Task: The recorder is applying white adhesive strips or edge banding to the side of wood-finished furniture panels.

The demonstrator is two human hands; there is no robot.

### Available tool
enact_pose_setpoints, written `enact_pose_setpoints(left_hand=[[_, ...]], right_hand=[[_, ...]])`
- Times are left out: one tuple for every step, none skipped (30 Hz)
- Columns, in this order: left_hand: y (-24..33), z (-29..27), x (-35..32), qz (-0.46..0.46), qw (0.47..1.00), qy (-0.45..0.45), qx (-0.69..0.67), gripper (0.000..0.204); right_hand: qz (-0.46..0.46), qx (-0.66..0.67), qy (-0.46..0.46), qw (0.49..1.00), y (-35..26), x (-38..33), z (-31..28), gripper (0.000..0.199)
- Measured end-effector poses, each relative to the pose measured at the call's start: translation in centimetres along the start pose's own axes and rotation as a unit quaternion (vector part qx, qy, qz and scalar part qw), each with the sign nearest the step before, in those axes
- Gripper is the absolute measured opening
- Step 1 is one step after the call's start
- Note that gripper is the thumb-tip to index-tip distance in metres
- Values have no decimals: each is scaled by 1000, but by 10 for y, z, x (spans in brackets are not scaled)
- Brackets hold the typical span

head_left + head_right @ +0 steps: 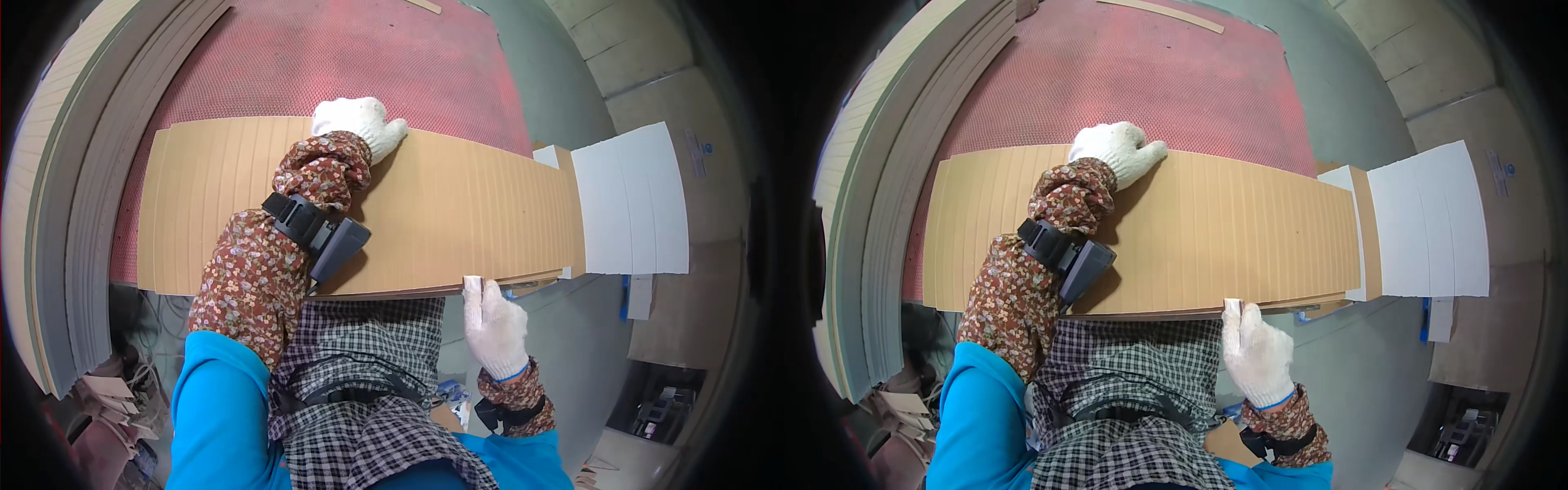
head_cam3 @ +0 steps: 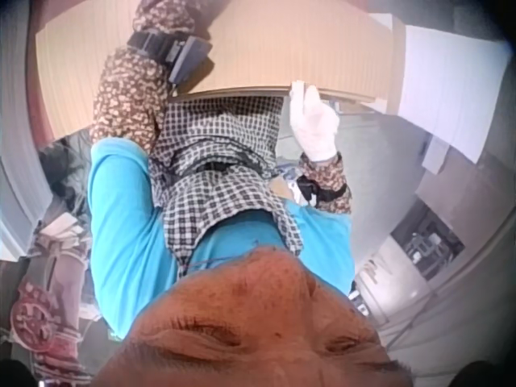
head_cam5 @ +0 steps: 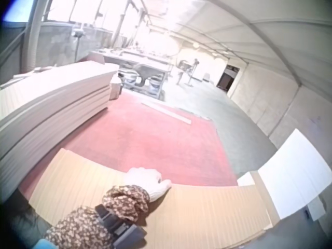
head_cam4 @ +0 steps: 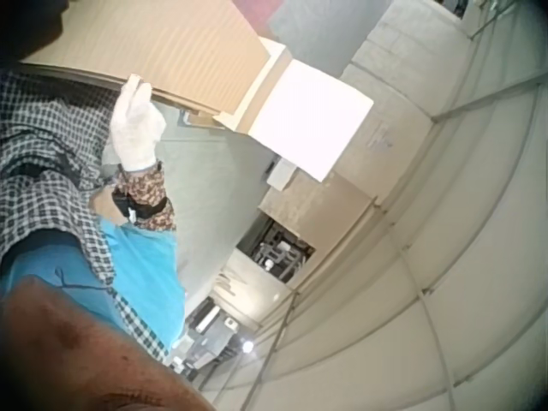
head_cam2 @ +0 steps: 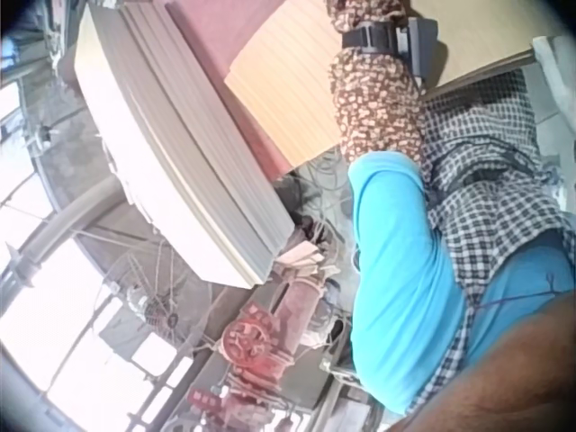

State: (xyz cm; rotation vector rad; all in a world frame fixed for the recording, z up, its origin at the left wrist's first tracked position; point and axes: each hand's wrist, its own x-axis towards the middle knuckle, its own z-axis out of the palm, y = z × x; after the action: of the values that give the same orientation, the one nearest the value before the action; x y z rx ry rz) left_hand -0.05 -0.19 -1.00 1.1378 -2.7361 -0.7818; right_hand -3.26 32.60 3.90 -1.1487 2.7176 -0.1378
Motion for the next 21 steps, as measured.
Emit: enact_pose_setpoints(left_hand=[[1, 0, 1, -1, 1000, 2, -1, 55], [1, 1, 1, -3, 1000, 0, 4, 55], [0, 1, 0, 2, 1000, 9, 2, 56], [0, 1, 0, 7, 1000, 19, 1, 56], [0, 0, 0, 4, 1000, 20, 2, 56], [1, 0, -1, 0, 1000, 15, 5, 56], [2, 0, 0, -2, 1000, 10, 4, 55], [3, 0, -1, -9, 1000, 9, 4, 55], [3, -1, -1, -12, 1000, 9, 7, 55], [3, -1, 0, -10, 1000, 5, 7, 55], [3, -1, -1, -7, 1000, 2, 5, 55], [2, -1, -1, -7, 1000, 4, 9, 54], [2, -1, 0, -9, 1000, 4, 8, 54], [2, -1, 0, -9, 1000, 0, 5, 54], [2, -1, 0, -8, 1000, -3, 1, 54], [1, -1, -1, -12, 1000, -3, 3, 54], [2, -1, -1, -15, 1000, -6, 2, 54], [2, -2, -1, -18, 1000, -9, 0, 53], [1, -2, -1, -18, 1000, -8, 1, 53], [2, -2, -1, -13, 1000, -7, 1, 53], [2, -2, -1, -7, 1000, -2, 0, 53]], right_hand=[[-75, -48, 5, 996, 2, 7, -1, 22], [-144, -102, 4, 984, 3, 16, -1, 19], [-150, -93, 10, 984, 5, 27, 0, 19], [-184, -150, 25, 971, 6, 41, 0, 21], [-217, -207, 41, 953, 5, 57, 2, 23], [-219, -205, 41, 953, 4, 74, 4, 23], [-197, -157, 47, 967, 2, 94, 6, 24], [-184, -104, 60, 976, 1, 114, 7, 25], [-176, -109, 54, 977, -1, 134, 7, 25], [-188, -159, 58, 967, -2, 153, 6, 26], [-213, -206, 74, 952, -4, 171, 5, 28], [-201, -210, 61, 955, -7, 188, 4, 28], [-228, -237, 79, 941, -10, 205, 3, 31], [-240, -272, 86, 928, -12, 218, 3, 35], [-257, -264, 97, 925, -15, 229, 1, 35], [-190, -191, 72, 960, -18, 238, 0, 38], [-133, -112, 59, 983, -21, 245, -1, 41], [-148, -138, 53, 978, -23, 247, -1, 44], [-164, -132, 59, 976, -23, 245, -1, 44], [-138, -117, 56, 982, -22, 239, -1, 42], [-115, -102, 61, 986, -21, 231, 0, 41]])
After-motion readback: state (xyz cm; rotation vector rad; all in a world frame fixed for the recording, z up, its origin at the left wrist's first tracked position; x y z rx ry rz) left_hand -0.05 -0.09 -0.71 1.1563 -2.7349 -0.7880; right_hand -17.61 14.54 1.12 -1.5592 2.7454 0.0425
